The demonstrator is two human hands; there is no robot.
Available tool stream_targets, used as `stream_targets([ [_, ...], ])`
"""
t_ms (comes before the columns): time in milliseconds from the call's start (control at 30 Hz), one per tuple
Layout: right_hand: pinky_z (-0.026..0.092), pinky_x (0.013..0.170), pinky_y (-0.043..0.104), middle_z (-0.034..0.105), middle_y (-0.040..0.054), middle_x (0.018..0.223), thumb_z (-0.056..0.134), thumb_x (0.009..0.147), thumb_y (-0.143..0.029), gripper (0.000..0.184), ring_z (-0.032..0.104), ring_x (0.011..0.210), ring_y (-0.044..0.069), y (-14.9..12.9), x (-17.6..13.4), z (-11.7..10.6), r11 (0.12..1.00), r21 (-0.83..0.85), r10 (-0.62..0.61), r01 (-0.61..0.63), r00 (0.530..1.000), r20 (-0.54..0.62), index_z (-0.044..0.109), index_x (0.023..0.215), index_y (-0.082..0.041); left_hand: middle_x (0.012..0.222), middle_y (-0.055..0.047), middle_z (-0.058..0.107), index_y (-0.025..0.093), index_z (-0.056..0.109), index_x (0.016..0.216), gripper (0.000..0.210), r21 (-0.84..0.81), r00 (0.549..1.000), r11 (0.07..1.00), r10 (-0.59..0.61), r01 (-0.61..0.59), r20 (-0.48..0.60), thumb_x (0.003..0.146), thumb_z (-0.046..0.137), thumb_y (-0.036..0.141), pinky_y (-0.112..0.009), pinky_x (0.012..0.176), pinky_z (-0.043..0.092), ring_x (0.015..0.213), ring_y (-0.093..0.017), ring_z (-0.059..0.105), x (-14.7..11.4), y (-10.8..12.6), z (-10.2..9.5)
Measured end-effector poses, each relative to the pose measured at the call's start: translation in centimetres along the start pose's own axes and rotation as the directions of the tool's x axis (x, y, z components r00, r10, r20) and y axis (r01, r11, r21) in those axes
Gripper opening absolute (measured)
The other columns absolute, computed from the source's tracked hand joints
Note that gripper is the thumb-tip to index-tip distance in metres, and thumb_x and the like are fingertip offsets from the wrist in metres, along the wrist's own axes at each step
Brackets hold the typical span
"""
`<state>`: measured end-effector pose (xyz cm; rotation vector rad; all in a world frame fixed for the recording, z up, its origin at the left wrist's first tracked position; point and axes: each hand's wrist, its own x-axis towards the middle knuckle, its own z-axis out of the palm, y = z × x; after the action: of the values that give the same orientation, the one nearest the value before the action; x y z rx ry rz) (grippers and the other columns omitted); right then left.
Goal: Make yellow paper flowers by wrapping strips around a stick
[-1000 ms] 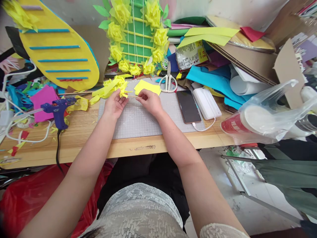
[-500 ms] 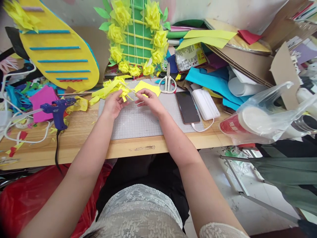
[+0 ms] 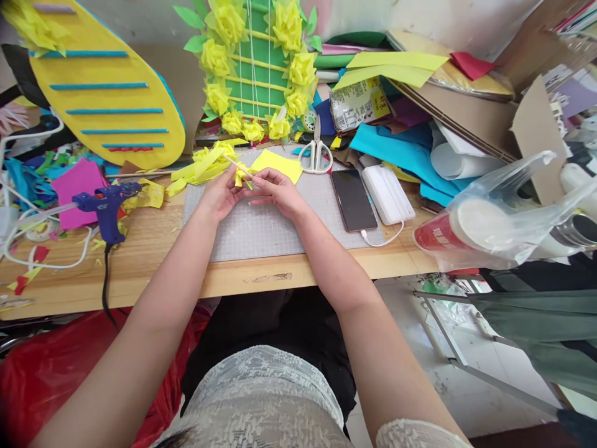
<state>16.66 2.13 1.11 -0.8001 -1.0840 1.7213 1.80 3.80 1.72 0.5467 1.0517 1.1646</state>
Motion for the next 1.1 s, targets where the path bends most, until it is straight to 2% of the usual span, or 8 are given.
stream_targets([
  [167,0.057,0.069,0.025,0.068,-0.0014,0.094,0.075,0.065,-0.040,0.033,0.067,0.082,0.011,0.6,0.6,-0.1,0.999,0.015,-0.047,0.047,0.999,-0.027,0.051,0.073,-0.019,0.067,0.000,0.064,0.015,0.061,0.080,0.015,-0.017,0.999,0.999,-0.037,0.038,0.039,0.081,0.061,0.031,-0.015,0.058,0.050,0.053,-0.005,0.057,0.2,0.2,0.0],
  [300,0.056,0.077,0.026,0.068,-0.0028,0.086,0.075,0.063,-0.041,0.033,0.066,0.084,0.011,0.7,0.9,-0.2,0.989,0.034,-0.140,0.143,0.987,-0.083,0.052,0.072,-0.020,0.067,0.000,0.063,0.015,0.060,0.084,0.017,-0.129,0.992,0.984,-0.116,0.122,0.050,0.086,0.054,0.030,-0.013,0.059,0.050,0.056,-0.005,0.059,0.1,0.7,0.0],
  [467,0.054,0.084,0.028,0.066,-0.0032,0.085,0.074,0.064,-0.044,0.033,0.066,0.091,0.012,0.7,1.0,-0.2,0.977,0.017,-0.208,0.212,0.968,-0.138,0.053,0.074,-0.020,0.073,-0.002,0.062,0.013,0.059,0.093,0.018,-0.259,0.974,0.941,-0.188,0.216,0.129,0.089,0.050,0.029,-0.013,0.065,0.053,0.065,-0.006,0.063,-0.3,1.2,-0.1],
  [633,0.053,0.085,0.029,0.065,-0.0025,0.088,0.073,0.064,-0.047,0.035,0.065,0.096,0.013,0.7,1.1,-0.3,0.971,-0.036,-0.239,0.236,0.956,-0.169,0.052,0.075,-0.020,0.078,-0.003,0.061,0.014,0.058,0.095,0.012,-0.254,0.974,0.942,-0.195,0.219,0.115,0.087,0.050,0.020,-0.014,0.067,0.054,0.071,-0.007,0.064,-0.6,1.5,-0.3],
  [800,0.054,0.084,0.029,0.063,-0.0027,0.089,0.072,0.066,-0.045,0.033,0.065,0.094,0.012,0.7,1.1,-0.5,0.960,-0.094,-0.279,0.266,0.944,-0.178,0.052,0.076,-0.021,0.083,-0.005,0.061,0.014,0.057,0.093,0.014,-0.216,0.973,0.951,-0.196,0.219,0.123,0.088,0.050,0.025,-0.016,0.071,0.055,0.078,-0.009,0.065,-0.6,1.6,-0.5],
  [933,0.054,0.084,0.030,0.062,-0.0027,0.087,0.072,0.066,-0.043,0.032,0.065,0.092,0.013,0.8,1.2,-0.4,0.958,-0.102,-0.283,0.268,0.941,-0.187,0.051,0.075,-0.021,0.086,-0.005,0.062,0.017,0.055,0.091,0.012,-0.085,0.989,0.991,-0.098,0.108,0.113,0.081,0.060,0.023,-0.022,0.078,0.055,0.085,-0.012,0.065,-0.3,1.1,-0.7],
  [1033,0.054,0.085,0.031,0.063,-0.0019,0.088,0.071,0.068,-0.043,0.031,0.065,0.095,0.013,0.8,1.2,-0.4,0.966,-0.089,-0.258,0.244,0.943,-0.211,0.051,0.075,-0.021,0.093,-0.003,0.062,0.020,0.053,0.093,0.029,0.066,0.989,0.991,0.111,-0.118,0.097,0.071,0.071,0.021,-0.027,0.084,0.052,0.091,-0.013,0.064,0.4,0.6,-1.1],
  [1100,0.055,0.085,0.031,0.064,-0.0011,0.092,0.071,0.068,-0.043,0.031,0.065,0.097,0.014,0.8,1.2,-0.3,0.970,-0.068,-0.244,0.235,0.944,-0.220,0.051,0.075,-0.020,0.099,-0.003,0.061,0.022,0.050,0.096,0.041,0.185,0.959,0.941,0.272,-0.283,0.079,0.064,0.076,0.025,-0.030,0.083,0.052,0.093,-0.014,0.063,1.0,0.4,-1.5],
])
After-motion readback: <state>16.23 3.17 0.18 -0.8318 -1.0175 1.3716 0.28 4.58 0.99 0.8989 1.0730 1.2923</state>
